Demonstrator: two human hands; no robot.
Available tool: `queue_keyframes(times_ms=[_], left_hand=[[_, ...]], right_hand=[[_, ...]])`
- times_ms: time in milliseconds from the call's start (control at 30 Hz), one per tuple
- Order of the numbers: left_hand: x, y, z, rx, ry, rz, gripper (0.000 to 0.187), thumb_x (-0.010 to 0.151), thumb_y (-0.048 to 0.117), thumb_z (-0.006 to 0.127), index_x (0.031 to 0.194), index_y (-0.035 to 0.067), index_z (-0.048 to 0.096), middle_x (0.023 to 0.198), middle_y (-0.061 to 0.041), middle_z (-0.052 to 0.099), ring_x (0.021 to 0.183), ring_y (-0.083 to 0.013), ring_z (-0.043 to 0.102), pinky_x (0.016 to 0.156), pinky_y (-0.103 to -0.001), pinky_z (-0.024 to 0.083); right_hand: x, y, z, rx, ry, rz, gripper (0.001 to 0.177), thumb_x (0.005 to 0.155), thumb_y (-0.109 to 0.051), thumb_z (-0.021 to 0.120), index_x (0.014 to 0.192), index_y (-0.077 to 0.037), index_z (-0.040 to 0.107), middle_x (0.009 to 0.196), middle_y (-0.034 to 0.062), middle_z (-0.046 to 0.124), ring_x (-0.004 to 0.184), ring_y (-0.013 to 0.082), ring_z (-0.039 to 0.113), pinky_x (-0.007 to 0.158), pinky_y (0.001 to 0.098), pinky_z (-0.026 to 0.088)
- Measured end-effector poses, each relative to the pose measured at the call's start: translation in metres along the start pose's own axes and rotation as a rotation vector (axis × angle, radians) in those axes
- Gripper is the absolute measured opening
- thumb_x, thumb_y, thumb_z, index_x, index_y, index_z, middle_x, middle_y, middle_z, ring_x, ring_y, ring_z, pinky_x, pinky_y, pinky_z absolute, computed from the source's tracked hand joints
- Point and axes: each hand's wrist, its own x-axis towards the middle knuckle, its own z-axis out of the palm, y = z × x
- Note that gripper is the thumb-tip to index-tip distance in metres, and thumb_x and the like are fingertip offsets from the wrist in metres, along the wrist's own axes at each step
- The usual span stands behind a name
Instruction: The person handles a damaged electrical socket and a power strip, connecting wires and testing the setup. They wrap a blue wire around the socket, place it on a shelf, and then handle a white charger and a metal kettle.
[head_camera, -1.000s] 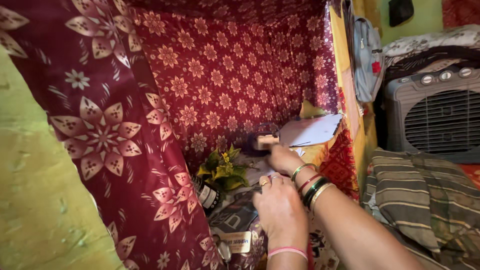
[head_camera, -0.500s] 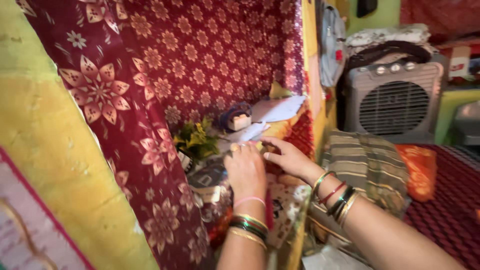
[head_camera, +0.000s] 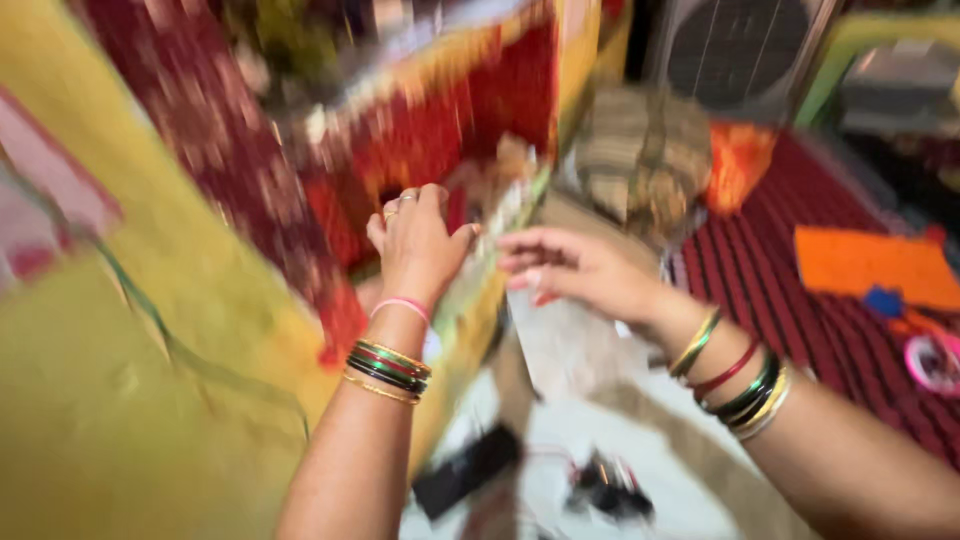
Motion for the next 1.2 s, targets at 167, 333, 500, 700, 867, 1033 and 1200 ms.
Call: queue_keyframes(times_ms=[167,333,500,700,867,1033,1200], left_hand=[[-0.139,-0.063,0.077,-0.42,-0.389,0.056,0.065,0.078,0.04,0.085,0.124,0.0,0.065,0.131,-0.018,0.062,0.125,-0.0315,0.058,0.106,-0.04,0.045],[-0.269,-0.118,0.133,-0.674,-0.558,-0.373,0.061,0.079,0.04,0.083,0.12,-0.003,0.066,0.112,-0.01,0.074,0.107,-0.022,0.07,0.096,-0.033,0.053],[-0.351,-0.138,0.162,-0.523,-0.537,-0.697,0.047,0.08,0.039,0.082,0.108,0.003,0.069,0.102,-0.011,0.074,0.096,-0.0232,0.069,0.088,-0.035,0.053],[-0.335,-0.15,0.183,-0.373,-0.391,-0.71,0.04,0.083,0.034,0.079,0.108,0.005,0.067,0.097,-0.014,0.073,0.092,-0.0272,0.07,0.086,-0.036,0.054],[-0.294,-0.171,0.224,-0.383,-0.288,-0.62,0.04,0.082,0.028,0.078,0.109,0.002,0.066,0.105,-0.017,0.072,0.1,-0.0339,0.069,0.09,-0.041,0.054],[-0.274,-0.182,0.275,-0.089,-0.453,-0.639,0.053,0.079,0.026,0.081,0.124,0.008,0.059,0.118,-0.022,0.065,0.109,-0.0458,0.06,0.093,-0.051,0.048],[-0.271,-0.185,0.31,-0.084,-0.506,-0.706,0.048,0.092,0.032,0.071,0.129,0.006,0.056,0.117,-0.025,0.068,0.109,-0.0462,0.064,0.094,-0.053,0.05]], right_hand=[[-0.089,0.052,0.004,0.103,0.056,0.254,0.051,0.095,-0.022,0.062,0.143,-0.006,0.055,0.134,0.0075,0.067,0.114,0.017,0.068,0.09,0.0324,0.057],[-0.146,0.114,0.02,0.273,0.139,0.486,0.043,0.096,-0.02,0.06,0.135,-0.005,0.058,0.125,0.0081,0.069,0.106,0.0174,0.069,0.082,0.0336,0.059],[-0.16,0.162,0.031,0.301,0.145,0.649,0.035,0.097,-0.019,0.058,0.13,-0.007,0.06,0.12,0.0058,0.069,0.101,0.016,0.069,0.078,0.0311,0.06],[-0.11,0.197,0.052,0.386,0.131,0.669,0.034,0.097,-0.016,0.058,0.129,-0.006,0.06,0.12,0.0083,0.068,0.1,0.0171,0.069,0.077,0.0318,0.06],[-0.075,0.21,0.068,0.329,0.109,0.706,0.034,0.098,-0.019,0.057,0.13,-0.007,0.06,0.12,0.0066,0.068,0.101,0.0153,0.07,0.077,0.0279,0.056],[-0.059,0.218,0.07,0.413,0.16,0.755,0.033,0.096,-0.018,0.063,0.126,-0.005,0.064,0.112,0.0053,0.067,0.098,0.0145,0.068,0.079,0.0288,0.056],[-0.037,0.239,0.064,0.461,0.204,0.85,0.034,0.094,-0.021,0.063,0.124,-0.006,0.064,0.111,0.0031,0.07,0.096,0.0155,0.07,0.079,0.03,0.057]])
